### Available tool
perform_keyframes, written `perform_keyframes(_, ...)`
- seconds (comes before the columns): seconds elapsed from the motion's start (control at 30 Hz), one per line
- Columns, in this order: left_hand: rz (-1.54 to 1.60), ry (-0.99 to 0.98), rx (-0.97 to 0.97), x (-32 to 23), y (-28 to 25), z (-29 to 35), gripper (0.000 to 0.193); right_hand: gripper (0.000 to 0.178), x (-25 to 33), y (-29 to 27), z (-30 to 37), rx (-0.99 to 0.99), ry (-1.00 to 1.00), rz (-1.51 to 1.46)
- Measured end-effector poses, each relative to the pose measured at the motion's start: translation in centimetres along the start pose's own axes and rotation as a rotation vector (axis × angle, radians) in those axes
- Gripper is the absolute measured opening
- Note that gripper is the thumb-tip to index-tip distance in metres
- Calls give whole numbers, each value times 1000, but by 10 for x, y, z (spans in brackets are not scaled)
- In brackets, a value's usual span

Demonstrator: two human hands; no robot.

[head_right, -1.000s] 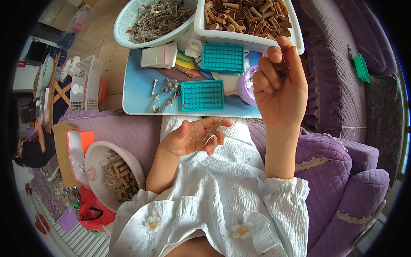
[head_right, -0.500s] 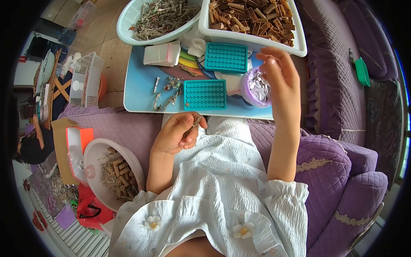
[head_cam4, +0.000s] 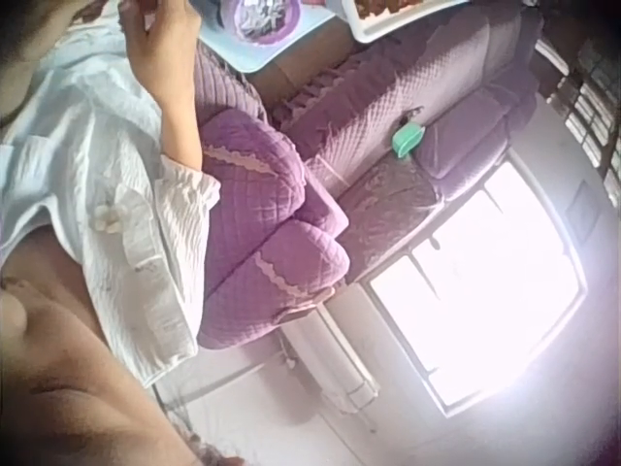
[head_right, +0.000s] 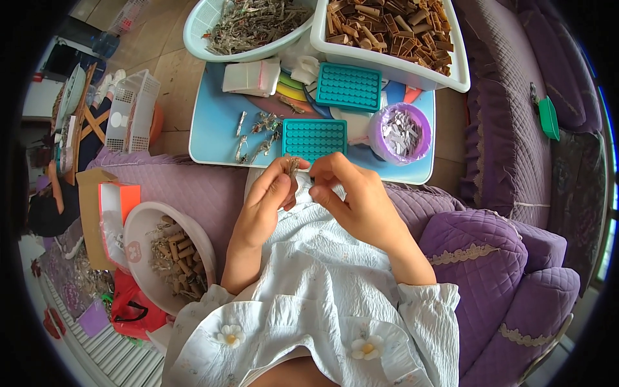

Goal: The person assembles small mechanical or electrical parts by hand, taking them from plastic trays and bowls of parts and inserting them into metal housings.

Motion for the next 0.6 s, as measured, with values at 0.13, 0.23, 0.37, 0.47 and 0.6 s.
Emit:
perform_keyframes(0.13, -69, 119, -48, -4, 1, 3, 25, 10, 3, 1, 6, -22, 33, -108)
perform_keyframes(0.23, 35, 164, -66, -11, 2, 6, 21, 10, 8, 1, 12, 24, 146, -256)
perform_keyframes(0.37, 297, 193, -59, -15, 3, 9, 16, 10, 10, -3, 16, 49, 189, -280)
perform_keyframes(0.47, 364, 183, 140, -11, 4, 15, 15, 11, 8, -5, 14, 142, 202, -225)
perform_keyframes(0.6, 333, 67, 237, -18, 17, 22, 16, 12, 21, -13, 5, 165, 159, -61)
Point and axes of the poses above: each hand's wrist, its own z-axis away from the middle knuckle, its own y-axis out of the palm, x = y × z, the point moved 2 cm from there along -z, towards the middle knuckle, and after that the axes turned 5 degrees about z, right-handed, at the moved point
